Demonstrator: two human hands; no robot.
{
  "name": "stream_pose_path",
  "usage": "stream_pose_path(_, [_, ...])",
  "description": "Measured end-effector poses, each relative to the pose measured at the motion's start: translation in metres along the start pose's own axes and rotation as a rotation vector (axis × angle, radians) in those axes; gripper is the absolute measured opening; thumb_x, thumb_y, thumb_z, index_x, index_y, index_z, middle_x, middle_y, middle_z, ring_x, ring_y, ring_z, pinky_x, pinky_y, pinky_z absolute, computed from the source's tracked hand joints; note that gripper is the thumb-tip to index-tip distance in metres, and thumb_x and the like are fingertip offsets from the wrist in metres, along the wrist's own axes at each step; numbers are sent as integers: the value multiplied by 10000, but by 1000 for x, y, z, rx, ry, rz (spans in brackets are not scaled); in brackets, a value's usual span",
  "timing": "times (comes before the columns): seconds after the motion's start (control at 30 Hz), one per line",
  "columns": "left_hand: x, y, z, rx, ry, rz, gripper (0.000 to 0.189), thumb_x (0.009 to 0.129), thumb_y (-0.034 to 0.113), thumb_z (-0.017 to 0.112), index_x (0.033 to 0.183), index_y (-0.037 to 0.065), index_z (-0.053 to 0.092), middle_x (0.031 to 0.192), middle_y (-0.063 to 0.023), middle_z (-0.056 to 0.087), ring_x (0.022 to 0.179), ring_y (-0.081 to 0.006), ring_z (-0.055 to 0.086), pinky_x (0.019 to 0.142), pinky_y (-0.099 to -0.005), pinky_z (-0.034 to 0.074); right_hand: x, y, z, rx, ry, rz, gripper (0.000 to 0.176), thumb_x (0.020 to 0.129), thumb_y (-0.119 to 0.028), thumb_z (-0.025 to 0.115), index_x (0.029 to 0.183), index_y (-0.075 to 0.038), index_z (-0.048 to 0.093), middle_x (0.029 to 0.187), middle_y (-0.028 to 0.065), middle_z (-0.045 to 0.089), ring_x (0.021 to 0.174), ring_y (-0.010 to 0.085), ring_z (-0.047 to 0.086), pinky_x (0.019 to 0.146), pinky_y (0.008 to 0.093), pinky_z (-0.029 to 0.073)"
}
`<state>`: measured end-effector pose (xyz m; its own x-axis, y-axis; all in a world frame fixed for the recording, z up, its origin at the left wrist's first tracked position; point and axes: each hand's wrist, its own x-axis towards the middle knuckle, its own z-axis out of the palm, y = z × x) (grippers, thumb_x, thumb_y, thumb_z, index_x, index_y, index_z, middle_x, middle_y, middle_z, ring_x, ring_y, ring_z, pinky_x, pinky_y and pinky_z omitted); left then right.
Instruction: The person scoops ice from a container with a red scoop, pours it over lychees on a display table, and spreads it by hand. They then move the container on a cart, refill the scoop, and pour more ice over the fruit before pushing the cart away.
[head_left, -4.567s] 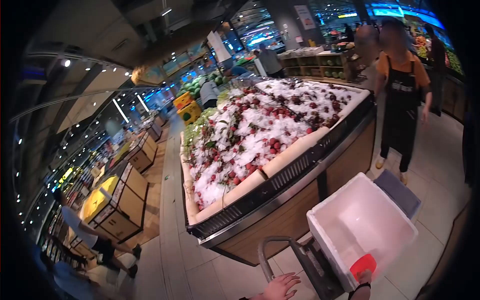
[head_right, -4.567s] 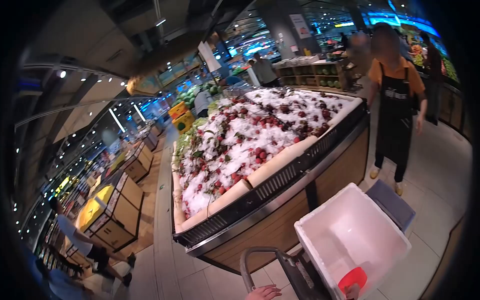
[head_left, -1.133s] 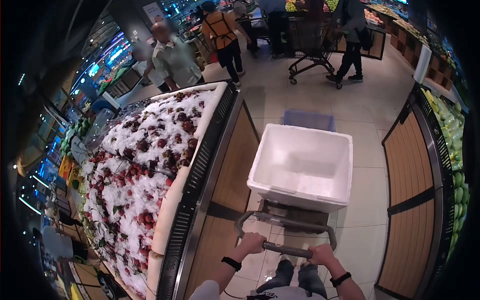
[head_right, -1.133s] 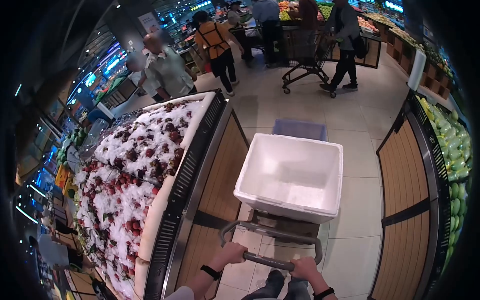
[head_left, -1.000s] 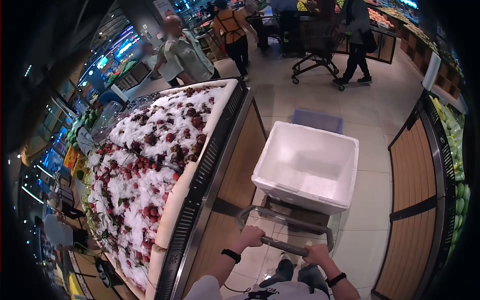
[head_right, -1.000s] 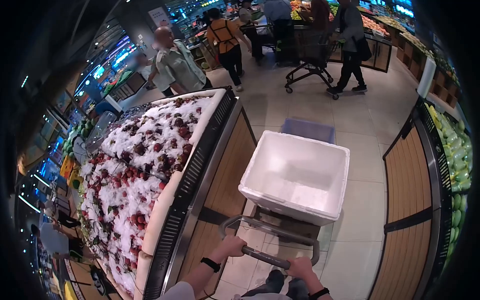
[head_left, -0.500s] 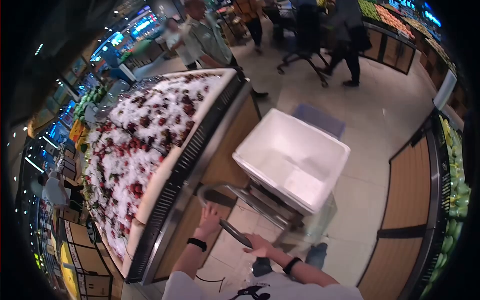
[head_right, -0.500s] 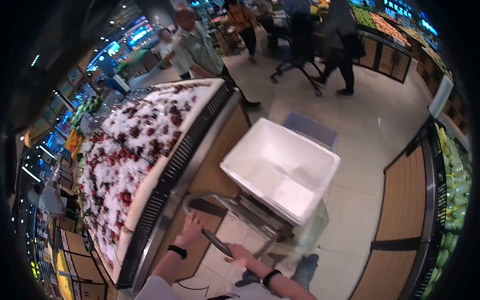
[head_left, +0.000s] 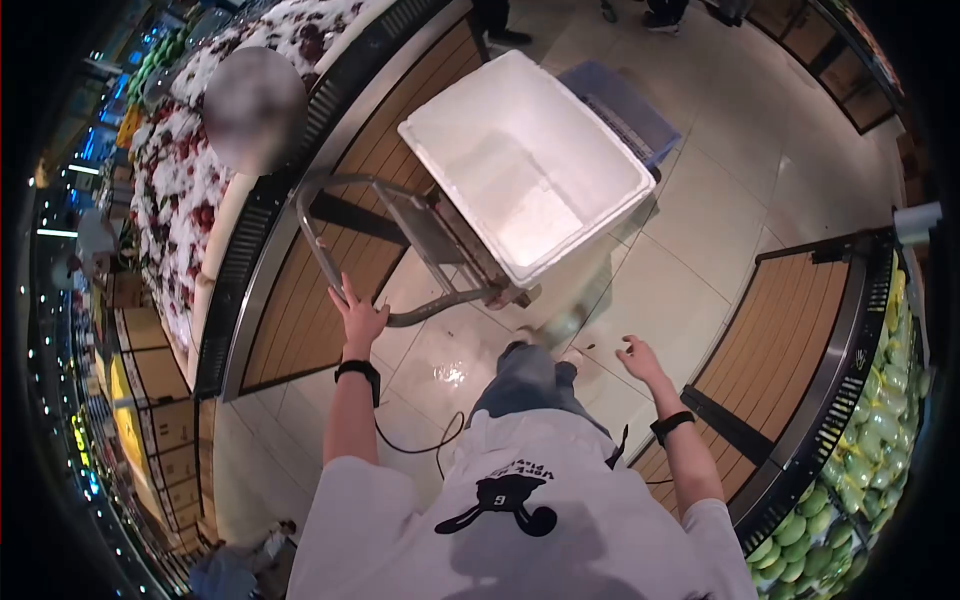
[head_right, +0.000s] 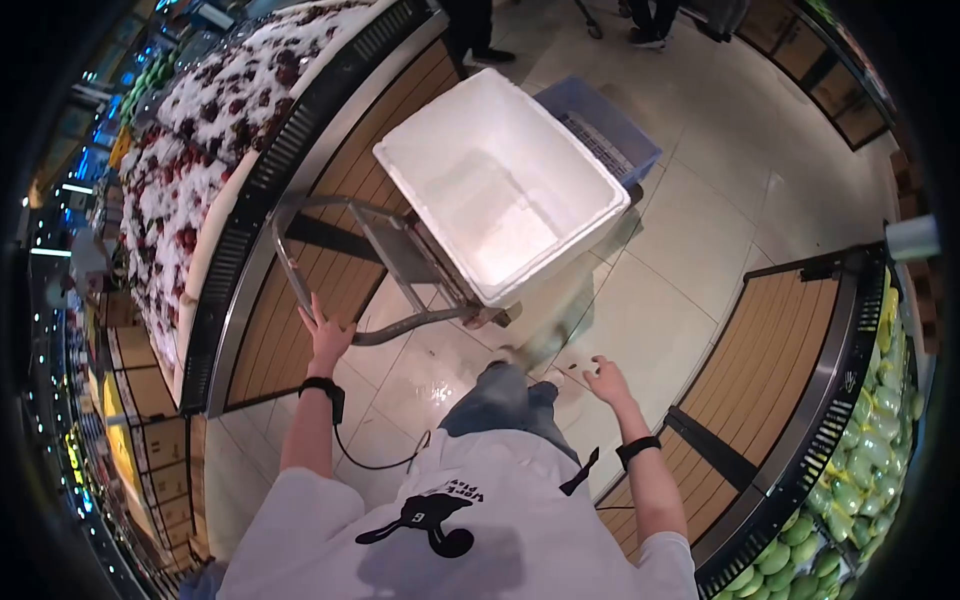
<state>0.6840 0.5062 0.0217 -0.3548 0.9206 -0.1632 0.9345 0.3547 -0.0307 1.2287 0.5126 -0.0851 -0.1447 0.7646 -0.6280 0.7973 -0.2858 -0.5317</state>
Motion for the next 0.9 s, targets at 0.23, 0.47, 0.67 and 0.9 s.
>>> stream_pose_path(0.23, [0, 11, -4, -88, 41, -97, 437, 695, 293, 661, 1035, 25, 608, 1461, -166, -22, 1287, -497, -53, 1054, -495, 182, 71, 15, -57, 27, -42, 7, 477, 762, -340, 595, 1135, -55, 514, 918, 184, 615, 874, 303, 595, 785, 371, 464])
stream_pose_path(0.47, [13, 23, -16, -156, -6, -181, 442, 669, 195, 693, 1081, 85, 580, 1467, -122, -25, 1301, -468, -36, 1050, -496, 207, 207, -37, -113, 526, 117, 284, 602, 768, -358, 631, 1252, -99, 387, 998, 93, 525, 801, 170, 533, 626, 334, 504])
stream_pose_path(0.67, [37, 67, -38, 41, -321, -429, 544, 679, 209, 683, 1188, 124, 513, 1458, -162, -57, 1305, -456, -85, 1036, -567, 146, 325, -64, -127, 565, 490, 245, 827, 664, -469, 690, 1306, -98, 323, 1140, 247, 504, 1001, 347, 541, 845, 415, 455])
stream_pose_path(0.9, [102, 236, 8, -318, -125, -80, 670, 667, 240, 700, 1260, 100, 421, 1428, -251, 94, 1302, -447, 117, 1044, -506, 177, 380, -81, -214, -191, 377, 18, 849, 606, -307, 725, 1318, -136, 297, 1187, 200, 448, 1093, 336, 466, 893, 371, 419])
